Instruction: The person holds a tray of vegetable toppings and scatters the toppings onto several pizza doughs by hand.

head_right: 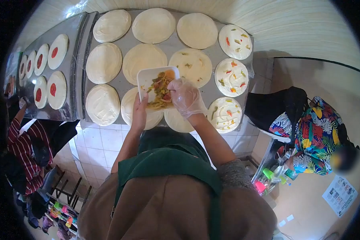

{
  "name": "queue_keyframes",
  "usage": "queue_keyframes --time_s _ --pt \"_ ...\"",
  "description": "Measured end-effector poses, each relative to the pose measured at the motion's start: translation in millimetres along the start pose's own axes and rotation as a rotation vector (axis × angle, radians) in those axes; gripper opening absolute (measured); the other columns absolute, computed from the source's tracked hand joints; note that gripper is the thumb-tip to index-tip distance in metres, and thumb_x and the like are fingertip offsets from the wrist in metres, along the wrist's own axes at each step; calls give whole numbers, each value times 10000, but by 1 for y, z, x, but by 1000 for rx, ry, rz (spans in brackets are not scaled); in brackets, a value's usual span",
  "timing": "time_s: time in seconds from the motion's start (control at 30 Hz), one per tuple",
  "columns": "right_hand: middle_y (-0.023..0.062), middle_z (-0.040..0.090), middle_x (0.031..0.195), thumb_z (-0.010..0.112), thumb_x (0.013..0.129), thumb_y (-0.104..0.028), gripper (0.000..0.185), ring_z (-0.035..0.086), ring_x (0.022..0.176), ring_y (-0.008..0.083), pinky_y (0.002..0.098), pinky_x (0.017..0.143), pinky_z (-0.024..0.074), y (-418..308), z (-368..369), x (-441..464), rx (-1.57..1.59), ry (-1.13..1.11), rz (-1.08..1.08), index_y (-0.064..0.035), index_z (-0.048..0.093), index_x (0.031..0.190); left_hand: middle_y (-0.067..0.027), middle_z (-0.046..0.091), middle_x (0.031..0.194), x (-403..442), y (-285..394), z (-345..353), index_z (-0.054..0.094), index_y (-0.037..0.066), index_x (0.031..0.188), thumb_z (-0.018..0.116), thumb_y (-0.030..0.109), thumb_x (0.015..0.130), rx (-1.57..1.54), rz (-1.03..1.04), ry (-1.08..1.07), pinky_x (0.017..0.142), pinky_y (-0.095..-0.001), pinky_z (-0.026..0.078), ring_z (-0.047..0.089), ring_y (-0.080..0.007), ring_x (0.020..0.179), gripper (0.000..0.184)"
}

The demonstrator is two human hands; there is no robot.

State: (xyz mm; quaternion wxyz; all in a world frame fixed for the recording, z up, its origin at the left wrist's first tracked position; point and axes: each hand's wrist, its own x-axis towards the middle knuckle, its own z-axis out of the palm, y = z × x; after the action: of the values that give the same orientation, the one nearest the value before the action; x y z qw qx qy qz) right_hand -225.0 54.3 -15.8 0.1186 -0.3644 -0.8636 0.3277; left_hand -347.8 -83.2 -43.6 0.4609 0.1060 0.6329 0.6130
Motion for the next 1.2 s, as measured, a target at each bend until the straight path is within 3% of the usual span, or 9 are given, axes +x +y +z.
queue_keyframes --time_s 0.2,0.5,0.6,0.73,0.83,0.97,1.03,1.13,1.2 --pt "121 632 816 606 764 -79 151 611 780 326 405 720 501 -10 1 1 -55 -14 -223 -75 654 907 -39 556 1025 -2 1 6 497 33 1153 482 275 980 -19 26 -35 866 -255 380 482 -106 952 298" --pt "79 690 871 661 804 -163 235 630 702 148 284 635 503 11 -5 -5 595 -187 311 -17 680 987 -58 560 1073 -7 1 5 491 26 1168 474 271 982 -38 12 -43 899 -265 377 489 -118 996 308" --pt "45 664 866 671 833 -164 228 598 744 106 236 668 489 11 -19 -8 810 -140 421 -10 681 1001 -54 559 1053 -3 -6 1 494 23 1157 476 280 981 -14 12 -32 884 -260 376 484 -113 974 312" --pt "65 677 913 682 814 -161 240 619 763 110 235 665 495 70 -32 -8 848 22 567 -25 686 1011 -55 557 1041 -1 -12 -6 495 14 1146 479 289 980 7 14 23 874 -252 373 482 -113 956 322" --pt "71 691 896 691 791 -188 234 642 762 124 253 661 506 146 -13 -5 594 70 620 -35 704 968 -69 561 1068 -2 -7 -10 492 5 1165 478 292 980 -1 -8 62 896 -257 373 491 -120 983 343" --pt "77 703 817 695 739 -211 210 659 716 156 278 667 520 192 23 12 101 -29 321 -63 724 885 -78 562 1104 0 -13 -19 489 4 1187 470 299 982 -15 -19 70 923 -267 371 496 -127 1024 359" --pt "81 702 786 695 717 -225 200 661 699 175 286 672 522 194 41 22 21 -72 266 -76 729 847 -79 562 1106 2 -11 -18 488 6 1190 468 299 983 -34 -17 62 923 -268 371 495 -129 1023 359" --pt "85 698 768 695 704 -213 194 663 689 191 296 674 524 175 50 30 -206 -25 417 -79 726 840 -82 561 1112 0 -3 -13 489 7 1193 471 302 982 -26 -31 70 926 -267 367 493 -131 1028 364" --pt "80 696 760 700 715 -199 193 659 686 176 292 671 520 158 33 32 -122 31 388 -68 722 856 -78 560 1102 3 -9 -14 493 9 1186 471 303 982 -29 -11 52 923 -265 365 490 -129 1022 359"
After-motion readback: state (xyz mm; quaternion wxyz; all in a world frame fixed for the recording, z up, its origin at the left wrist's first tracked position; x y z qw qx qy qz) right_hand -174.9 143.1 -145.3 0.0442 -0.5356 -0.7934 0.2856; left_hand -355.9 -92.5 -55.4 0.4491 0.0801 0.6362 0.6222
